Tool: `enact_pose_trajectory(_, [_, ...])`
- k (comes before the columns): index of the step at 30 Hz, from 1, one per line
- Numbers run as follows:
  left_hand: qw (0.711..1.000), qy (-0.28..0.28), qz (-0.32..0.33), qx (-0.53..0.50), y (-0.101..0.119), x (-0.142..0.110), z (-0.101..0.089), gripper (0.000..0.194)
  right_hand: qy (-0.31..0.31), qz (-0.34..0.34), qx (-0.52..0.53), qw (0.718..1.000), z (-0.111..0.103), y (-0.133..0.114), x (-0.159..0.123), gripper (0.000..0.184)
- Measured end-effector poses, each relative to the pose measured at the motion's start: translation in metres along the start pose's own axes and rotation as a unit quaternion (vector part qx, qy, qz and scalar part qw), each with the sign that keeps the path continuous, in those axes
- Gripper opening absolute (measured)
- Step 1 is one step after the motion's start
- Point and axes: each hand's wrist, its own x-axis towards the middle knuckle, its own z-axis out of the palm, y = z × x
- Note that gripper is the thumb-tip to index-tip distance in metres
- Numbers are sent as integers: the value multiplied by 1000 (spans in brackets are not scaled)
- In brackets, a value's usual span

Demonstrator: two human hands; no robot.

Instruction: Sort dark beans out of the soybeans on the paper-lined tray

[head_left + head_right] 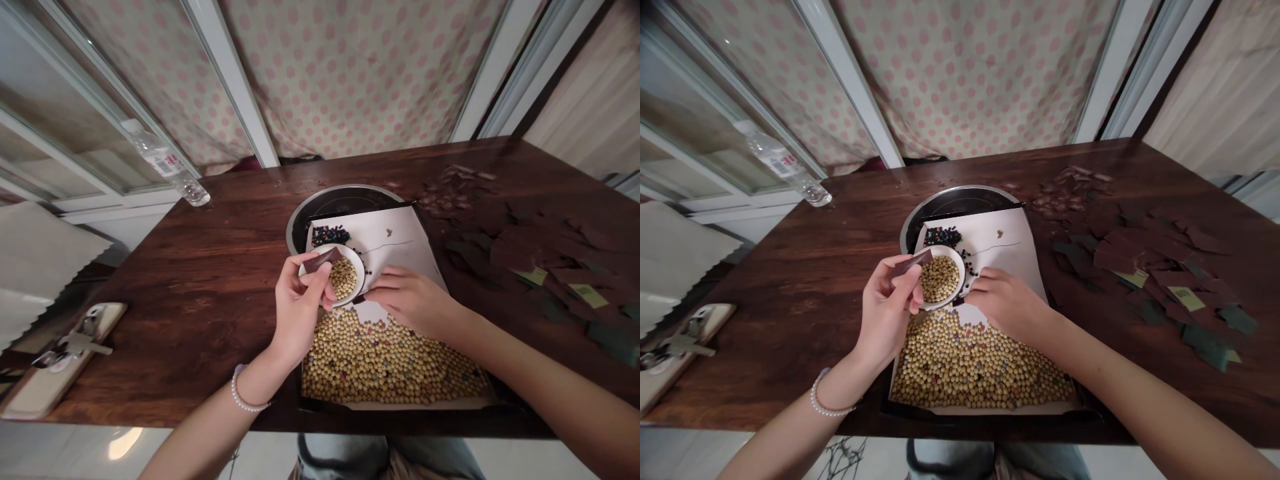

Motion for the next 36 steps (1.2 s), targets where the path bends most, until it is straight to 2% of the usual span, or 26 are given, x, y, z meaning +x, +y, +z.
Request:
enact_pose_trajectory(4, [1000, 2, -3, -2, 0, 0, 0, 19, 13, 42, -31, 999, -2, 1, -3, 21])
enact_pose_trajectory(10, [1000, 7, -11, 3, 1, 1, 0, 20, -11, 14, -15, 1000, -1, -2, -1, 21])
enact_pose_trajectory(16, [1000, 2, -3, 10, 1, 1, 0, 19, 17, 114, -67, 991, -5, -1, -2, 18])
enact_pose_trajectory(21, [1000, 1, -5, 7, 2, 0, 1, 19, 10, 75, 15, 997, -5, -5, -3, 18])
enact_pose_trajectory(28, [1000, -1, -9, 10, 3, 0, 1, 19, 11, 63, 104, 993, -9, -8, -3, 19])
enact_pose_trajectory(33, [1000, 1, -11, 13, 3, 0, 1, 19, -11, 58, 126, 990, -7, -9, -2, 18])
enact_pose_trajectory(36, [1000, 0, -12, 13, 2, 0, 0, 19, -18, 60, 100, 993, -7, -8, -2, 19])
